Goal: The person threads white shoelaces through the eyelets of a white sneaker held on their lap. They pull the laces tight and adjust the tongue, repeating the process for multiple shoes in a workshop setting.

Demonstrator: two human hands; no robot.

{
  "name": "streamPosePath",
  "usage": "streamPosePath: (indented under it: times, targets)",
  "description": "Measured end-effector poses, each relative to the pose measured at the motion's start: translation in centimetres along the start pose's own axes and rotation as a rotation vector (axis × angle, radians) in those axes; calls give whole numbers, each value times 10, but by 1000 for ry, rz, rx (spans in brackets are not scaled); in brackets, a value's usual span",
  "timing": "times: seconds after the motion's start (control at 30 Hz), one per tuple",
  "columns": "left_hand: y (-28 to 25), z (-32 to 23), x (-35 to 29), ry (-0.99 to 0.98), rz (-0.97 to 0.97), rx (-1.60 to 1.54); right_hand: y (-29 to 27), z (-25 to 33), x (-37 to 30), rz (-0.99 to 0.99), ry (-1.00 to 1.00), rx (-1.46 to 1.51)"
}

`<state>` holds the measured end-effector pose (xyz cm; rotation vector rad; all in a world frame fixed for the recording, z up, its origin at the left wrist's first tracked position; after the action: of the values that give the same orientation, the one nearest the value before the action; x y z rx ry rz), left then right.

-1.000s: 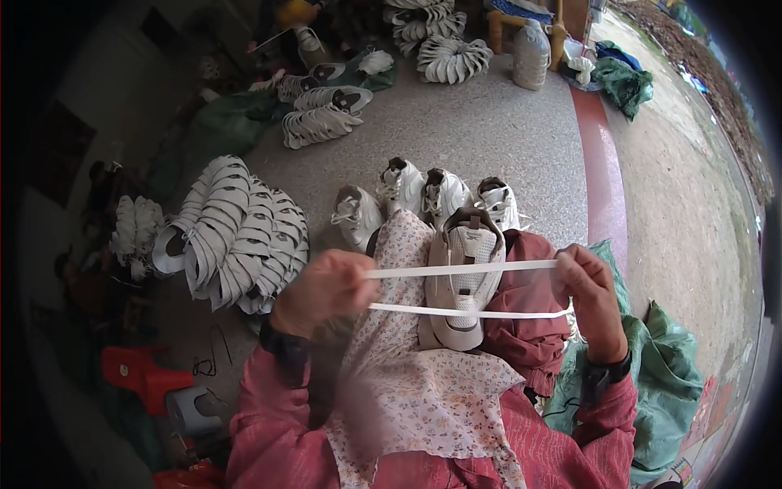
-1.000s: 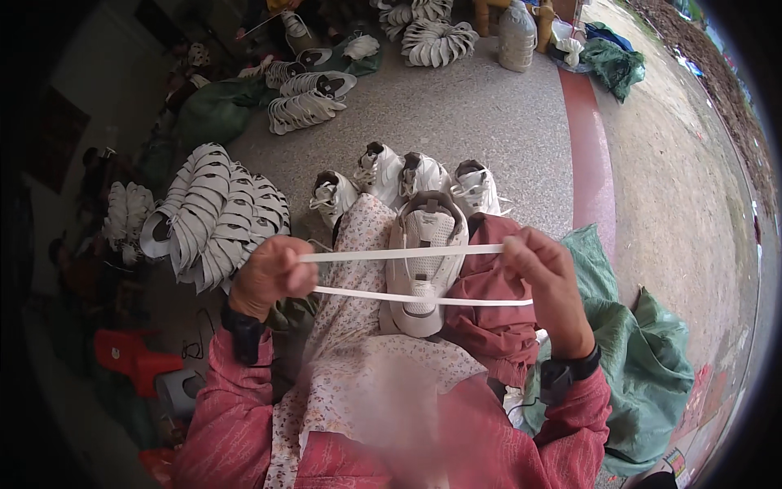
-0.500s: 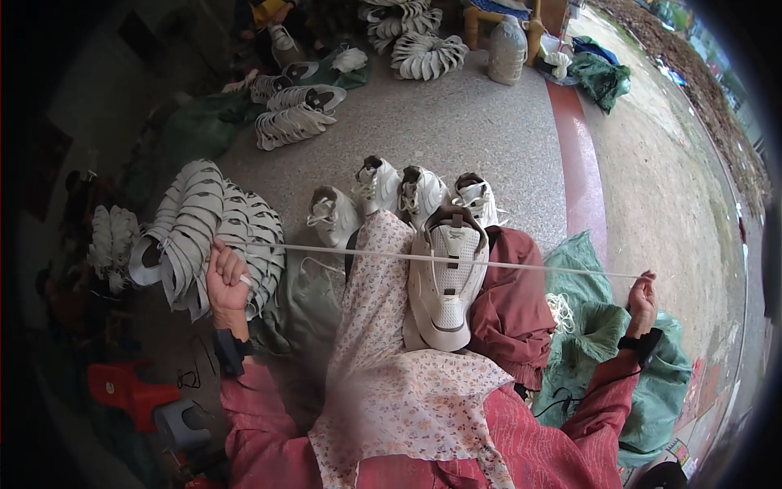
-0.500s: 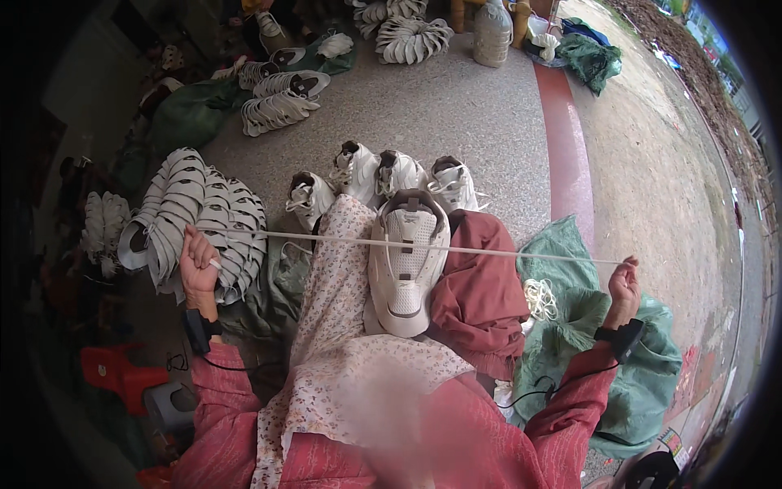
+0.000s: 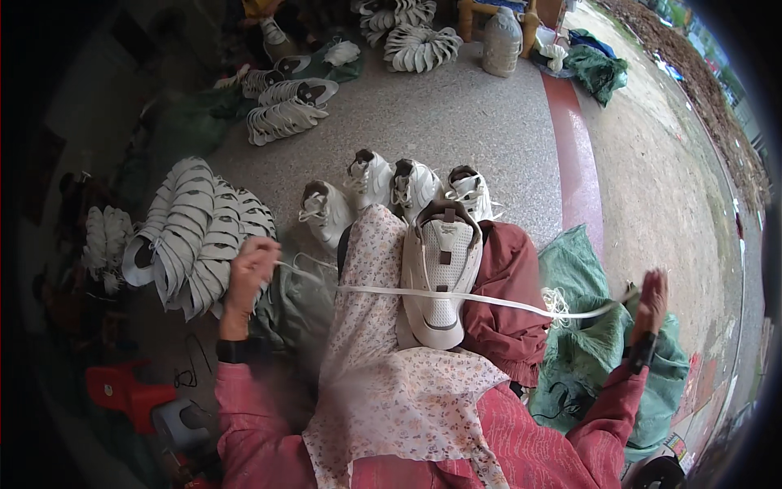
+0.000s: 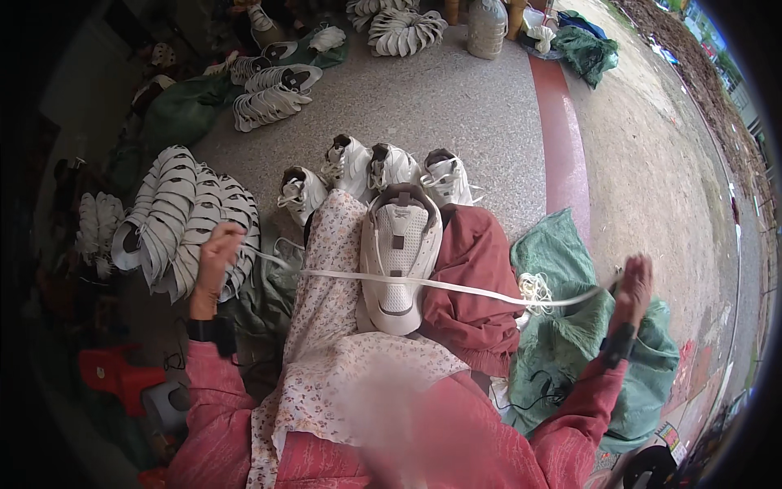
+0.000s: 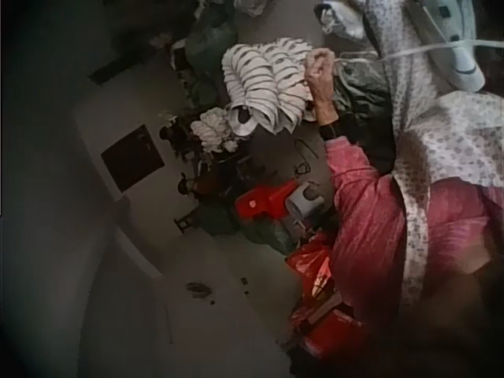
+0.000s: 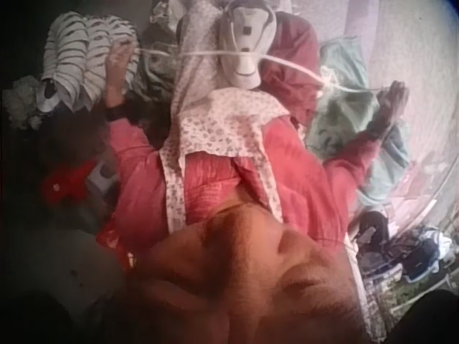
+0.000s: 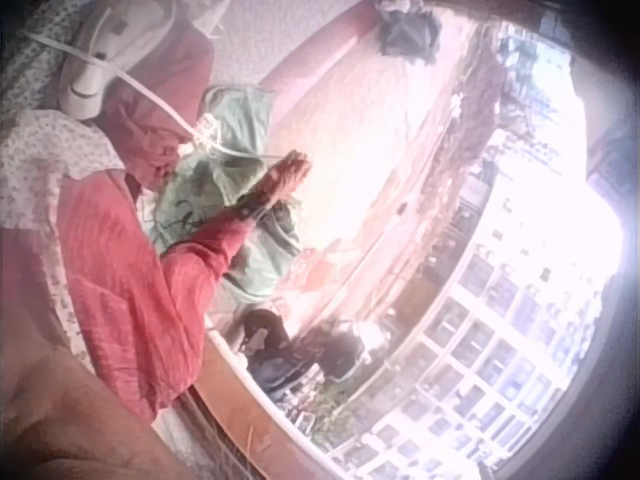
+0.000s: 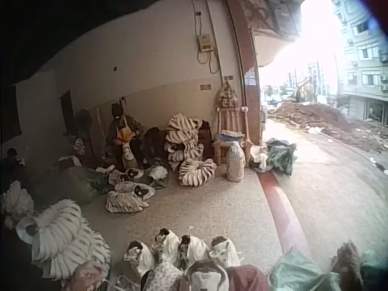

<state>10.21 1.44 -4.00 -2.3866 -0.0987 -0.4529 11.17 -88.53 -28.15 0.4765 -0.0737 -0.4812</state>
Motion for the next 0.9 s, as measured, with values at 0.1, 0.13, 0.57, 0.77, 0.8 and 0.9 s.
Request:
streamPosePath:
  times: [0.1, 0.13, 0.57, 0.77, 0.8, 0.9]
  targets:
    - [89, -106, 11, 552, 273, 536, 279, 23, -93, 142, 176, -147]
    - [112, -113, 14, 537, 273, 322, 324, 16, -117, 234, 222, -232]
    - [226, -118, 11, 246, 453, -299, 443, -76, -248, 743, 229, -630]
    - [229, -116, 9, 281, 437, -331, 439, -80, -249, 720, 254, -591]
    - [228, -118, 10, 316, 412, -330, 441, -79, -249, 730, 212, -613]
    - [227, -118, 10, 336, 389, -343, 449, -66, -251, 773, 49, -691]
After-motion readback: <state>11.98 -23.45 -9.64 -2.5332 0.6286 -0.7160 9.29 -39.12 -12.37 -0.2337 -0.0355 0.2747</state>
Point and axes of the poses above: each hand's wrist, its own x-axis towards the middle knuckle, its own y-axis out of the palm, z = x × y, the point moved 9 cm from there along x, towards the middle knuckle, and after that the axes turned 9 degrees about y, right-handed, at the moved point
